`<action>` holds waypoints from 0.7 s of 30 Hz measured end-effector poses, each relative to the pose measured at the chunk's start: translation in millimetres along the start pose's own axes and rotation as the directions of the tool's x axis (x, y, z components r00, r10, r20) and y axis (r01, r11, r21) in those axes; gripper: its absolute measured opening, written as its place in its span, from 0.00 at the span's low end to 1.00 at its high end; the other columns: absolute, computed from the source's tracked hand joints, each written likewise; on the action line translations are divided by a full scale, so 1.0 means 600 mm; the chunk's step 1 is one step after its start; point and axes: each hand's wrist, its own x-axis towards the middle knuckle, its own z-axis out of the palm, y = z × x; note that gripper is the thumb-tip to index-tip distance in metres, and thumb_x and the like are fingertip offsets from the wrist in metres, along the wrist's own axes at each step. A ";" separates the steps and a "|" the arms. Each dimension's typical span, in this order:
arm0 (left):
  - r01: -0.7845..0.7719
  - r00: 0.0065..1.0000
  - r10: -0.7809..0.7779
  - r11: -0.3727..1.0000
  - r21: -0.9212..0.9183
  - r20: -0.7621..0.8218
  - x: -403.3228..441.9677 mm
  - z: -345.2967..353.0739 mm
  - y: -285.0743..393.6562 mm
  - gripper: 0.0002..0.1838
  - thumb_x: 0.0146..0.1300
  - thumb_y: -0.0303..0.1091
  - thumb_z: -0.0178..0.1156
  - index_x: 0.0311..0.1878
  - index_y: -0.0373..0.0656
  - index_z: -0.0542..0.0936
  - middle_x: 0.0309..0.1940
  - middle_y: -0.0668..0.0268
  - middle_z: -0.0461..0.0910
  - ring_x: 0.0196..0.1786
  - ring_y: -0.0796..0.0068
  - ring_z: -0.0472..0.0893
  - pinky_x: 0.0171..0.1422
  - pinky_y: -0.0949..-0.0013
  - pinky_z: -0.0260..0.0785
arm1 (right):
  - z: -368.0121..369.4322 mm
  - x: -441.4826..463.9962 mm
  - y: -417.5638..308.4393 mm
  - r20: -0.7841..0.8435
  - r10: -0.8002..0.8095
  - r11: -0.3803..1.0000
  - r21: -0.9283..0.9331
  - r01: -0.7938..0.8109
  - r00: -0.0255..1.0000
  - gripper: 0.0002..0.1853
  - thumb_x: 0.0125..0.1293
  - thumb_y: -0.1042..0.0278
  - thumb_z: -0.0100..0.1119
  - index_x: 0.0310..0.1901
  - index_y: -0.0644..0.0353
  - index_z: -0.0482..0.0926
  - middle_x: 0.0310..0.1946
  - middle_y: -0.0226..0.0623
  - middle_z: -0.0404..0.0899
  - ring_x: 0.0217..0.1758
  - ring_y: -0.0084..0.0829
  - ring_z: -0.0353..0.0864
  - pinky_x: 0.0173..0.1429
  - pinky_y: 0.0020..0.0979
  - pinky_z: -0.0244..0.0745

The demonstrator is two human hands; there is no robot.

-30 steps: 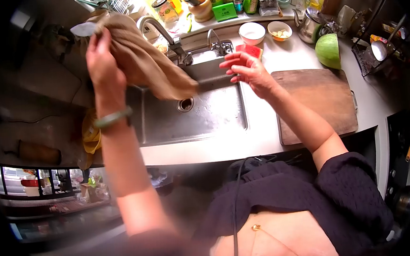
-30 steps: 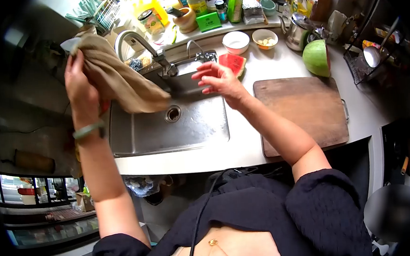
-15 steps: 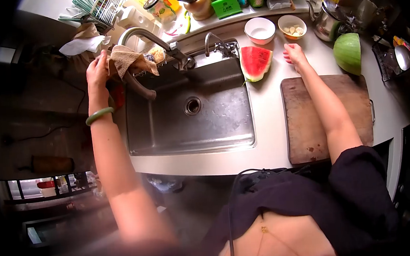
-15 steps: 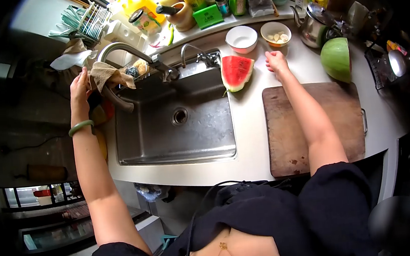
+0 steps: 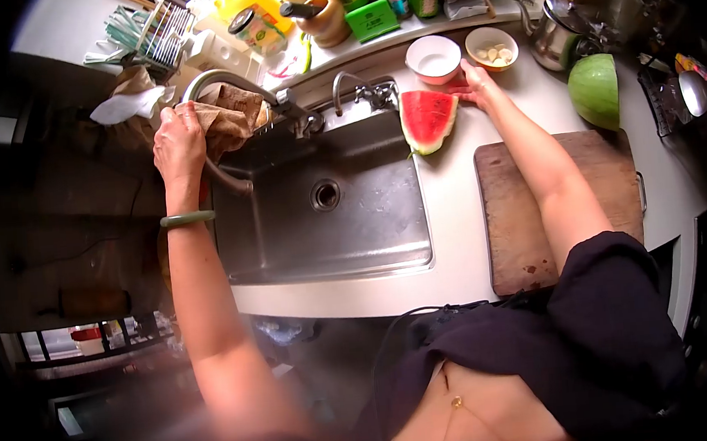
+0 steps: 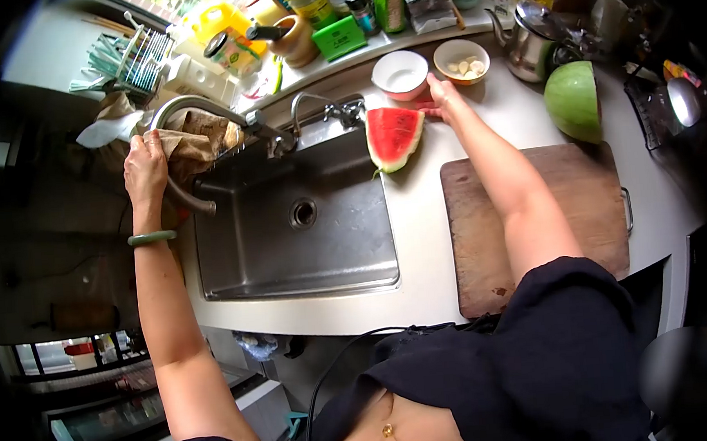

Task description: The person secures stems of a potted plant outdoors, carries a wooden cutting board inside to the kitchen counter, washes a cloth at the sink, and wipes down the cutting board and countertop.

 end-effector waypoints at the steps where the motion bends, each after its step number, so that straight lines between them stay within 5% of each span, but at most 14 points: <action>1: 0.001 1.000 -0.001 1.000 0.022 0.010 0.000 -0.009 0.014 0.22 0.61 0.51 0.47 0.42 0.38 0.70 0.37 0.44 0.76 0.43 0.45 0.75 0.45 0.51 0.66 | 0.008 -0.012 -0.003 -0.043 -0.015 0.999 0.048 0.017 0.999 0.30 0.64 0.41 0.39 0.53 0.62 0.63 0.42 0.45 0.74 0.34 0.36 0.79 0.29 0.30 0.76; 3: 0.000 1.000 -0.001 0.999 0.044 0.018 -0.003 -0.009 0.031 0.23 0.62 0.50 0.47 0.44 0.37 0.69 0.38 0.44 0.76 0.43 0.45 0.75 0.45 0.52 0.67 | 0.011 -0.015 -0.011 0.001 -0.014 1.000 0.000 0.014 1.000 0.34 0.61 0.36 0.40 0.52 0.62 0.65 0.40 0.44 0.75 0.33 0.36 0.79 0.29 0.30 0.77; 7: -0.045 0.999 0.044 0.991 0.127 0.004 -0.028 -0.002 0.044 0.27 0.59 0.52 0.51 0.48 0.35 0.67 0.47 0.44 0.71 0.49 0.45 0.72 0.51 0.53 0.65 | 0.023 0.007 -0.015 0.026 -0.044 0.975 -0.216 0.049 0.999 0.23 0.62 0.52 0.42 0.44 0.68 0.71 0.29 0.45 0.78 0.27 0.34 0.79 0.25 0.31 0.77; 9: -0.223 0.916 0.280 0.951 0.216 -0.286 -0.046 0.000 0.036 0.34 0.57 0.52 0.53 0.58 0.35 0.62 0.55 0.44 0.64 0.57 0.49 0.67 0.59 0.55 0.60 | 0.023 0.015 -0.020 0.050 -0.071 0.957 -0.277 0.082 0.996 0.19 0.61 0.59 0.43 0.41 0.70 0.73 0.25 0.45 0.78 0.26 0.34 0.80 0.24 0.31 0.77; 11: -0.218 0.913 0.287 0.943 0.250 -0.289 -0.074 -0.019 0.027 0.32 0.58 0.47 0.53 0.60 0.35 0.61 0.58 0.48 0.62 0.61 0.53 0.63 0.65 0.55 0.51 | 0.020 0.007 -0.035 0.040 -0.157 0.908 -0.388 0.161 0.987 0.17 0.57 0.64 0.42 0.40 0.72 0.70 0.28 0.48 0.78 0.21 0.35 0.79 0.23 0.31 0.77; 13: -0.409 0.828 0.412 0.908 0.093 -0.380 -0.118 -0.047 0.023 0.23 0.62 0.39 0.50 0.56 0.35 0.67 0.57 0.53 0.65 0.60 0.57 0.65 0.66 0.54 0.49 | 0.028 -0.052 -0.057 -0.004 -0.310 0.854 -0.441 0.277 0.951 0.17 0.56 0.66 0.42 0.40 0.72 0.71 0.24 0.47 0.78 0.22 0.34 0.80 0.26 0.32 0.77; 17: -0.507 0.824 0.447 0.856 -0.101 -0.348 -0.235 -0.049 -0.027 0.15 0.64 0.31 0.44 0.48 0.37 0.75 0.47 0.59 0.75 0.55 0.62 0.71 0.67 0.55 0.47 | 0.040 -0.150 -0.086 0.088 -0.628 0.570 -0.625 0.533 0.773 0.20 0.52 0.68 0.44 0.46 0.68 0.69 0.23 0.50 0.79 0.26 0.44 0.81 0.41 0.33 0.75; 19: -0.444 0.882 0.393 0.877 -0.183 -0.260 -0.304 -0.036 -0.053 0.15 0.65 0.31 0.43 0.48 0.37 0.75 0.46 0.59 0.76 0.54 0.62 0.72 0.67 0.56 0.47 | 0.060 -0.191 -0.074 0.248 -0.853 0.065 -0.823 0.565 0.459 0.20 0.53 0.68 0.45 0.48 0.67 0.67 0.23 0.51 0.78 0.27 0.46 0.80 0.39 0.38 0.75; 21: -0.343 0.937 0.299 0.887 -0.308 -0.183 -0.371 -0.014 -0.083 0.15 0.65 0.32 0.43 0.47 0.37 0.75 0.46 0.59 0.76 0.53 0.63 0.73 0.67 0.56 0.47 | 0.097 -0.243 -0.046 0.428 -0.788 -0.149 -0.831 0.536 0.443 0.27 0.52 0.72 0.46 0.57 0.68 0.61 0.24 0.51 0.77 0.26 0.45 0.79 0.30 0.42 0.75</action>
